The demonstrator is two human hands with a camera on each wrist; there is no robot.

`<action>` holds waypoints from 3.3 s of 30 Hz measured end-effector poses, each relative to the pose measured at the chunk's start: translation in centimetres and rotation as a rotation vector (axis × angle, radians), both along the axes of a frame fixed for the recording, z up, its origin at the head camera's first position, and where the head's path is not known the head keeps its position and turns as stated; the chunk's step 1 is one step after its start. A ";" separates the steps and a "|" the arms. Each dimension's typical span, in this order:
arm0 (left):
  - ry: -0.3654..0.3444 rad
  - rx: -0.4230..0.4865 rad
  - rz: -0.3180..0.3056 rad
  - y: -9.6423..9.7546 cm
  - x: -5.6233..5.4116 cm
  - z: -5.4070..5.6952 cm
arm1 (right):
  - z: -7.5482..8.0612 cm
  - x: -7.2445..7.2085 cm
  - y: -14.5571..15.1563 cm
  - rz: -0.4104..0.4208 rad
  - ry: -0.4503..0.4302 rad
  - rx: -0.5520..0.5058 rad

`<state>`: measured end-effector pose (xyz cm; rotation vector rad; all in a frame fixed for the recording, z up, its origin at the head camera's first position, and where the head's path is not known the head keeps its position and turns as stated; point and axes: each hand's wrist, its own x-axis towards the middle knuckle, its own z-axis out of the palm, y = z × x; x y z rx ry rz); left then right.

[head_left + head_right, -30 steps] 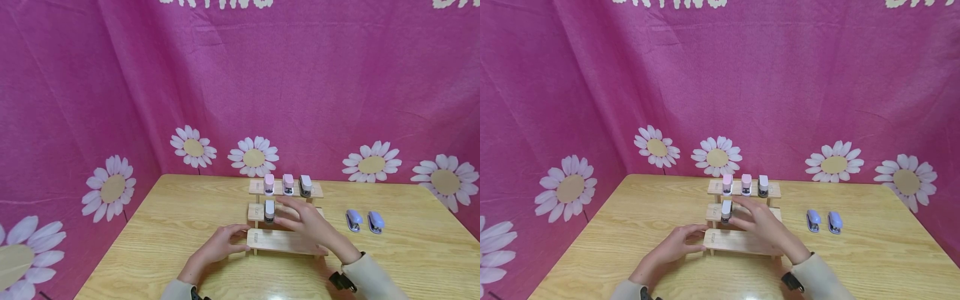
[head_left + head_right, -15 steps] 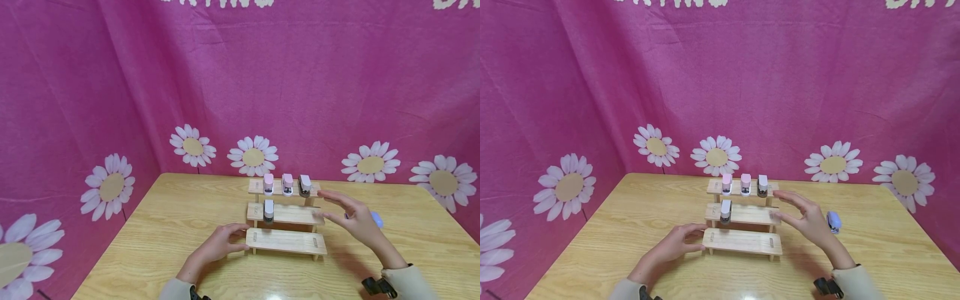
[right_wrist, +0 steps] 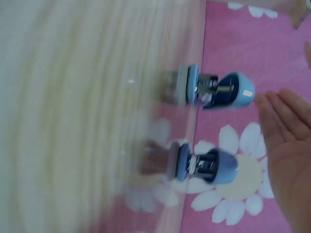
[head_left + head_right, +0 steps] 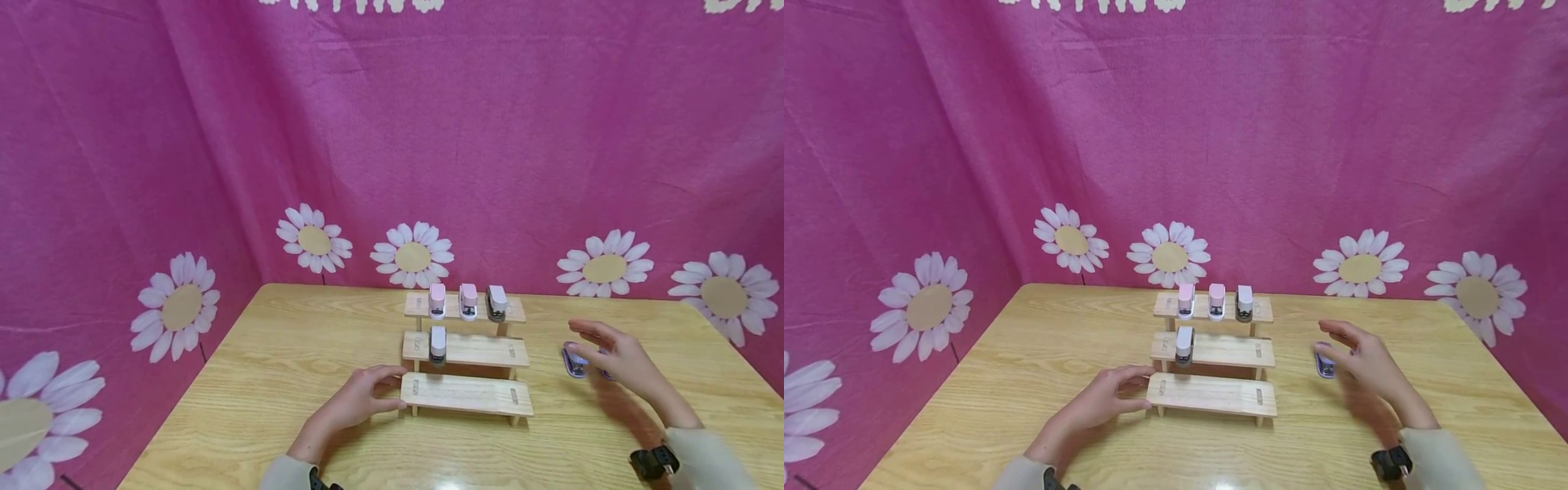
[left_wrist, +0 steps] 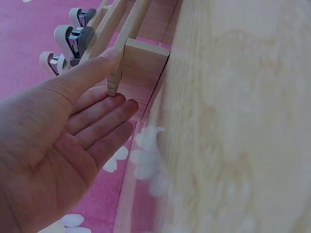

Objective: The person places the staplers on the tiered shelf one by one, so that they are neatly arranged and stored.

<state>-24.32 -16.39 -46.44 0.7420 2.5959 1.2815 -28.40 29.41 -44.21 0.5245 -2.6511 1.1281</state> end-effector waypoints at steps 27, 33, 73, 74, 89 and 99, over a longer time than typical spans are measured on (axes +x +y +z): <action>0.044 -0.036 -0.002 -0.1 -0.1 0.2 | -0.1 -3.1 1.6 0.107 -0.187 0.335; 0.030 -0.033 0.007 0.1 0.0 0.1 | -0.1 -3.3 1.6 0.129 -0.234 0.348; 0.001 0.000 0.004 0.1 0.0 0.1 | 2.7 -0.4 0.0 0.142 -0.001 0.099; 0.004 -0.006 0.005 0.1 0.0 0.1 | 2.9 -0.3 -0.2 0.148 0.006 0.089; -0.026 -0.038 0.022 0.1 -0.2 0.3 | 4.9 1.0 -4.2 0.289 0.186 -0.012; -0.020 -0.028 0.017 0.0 -0.1 0.2 | 5.4 1.5 -6.9 0.296 0.260 0.062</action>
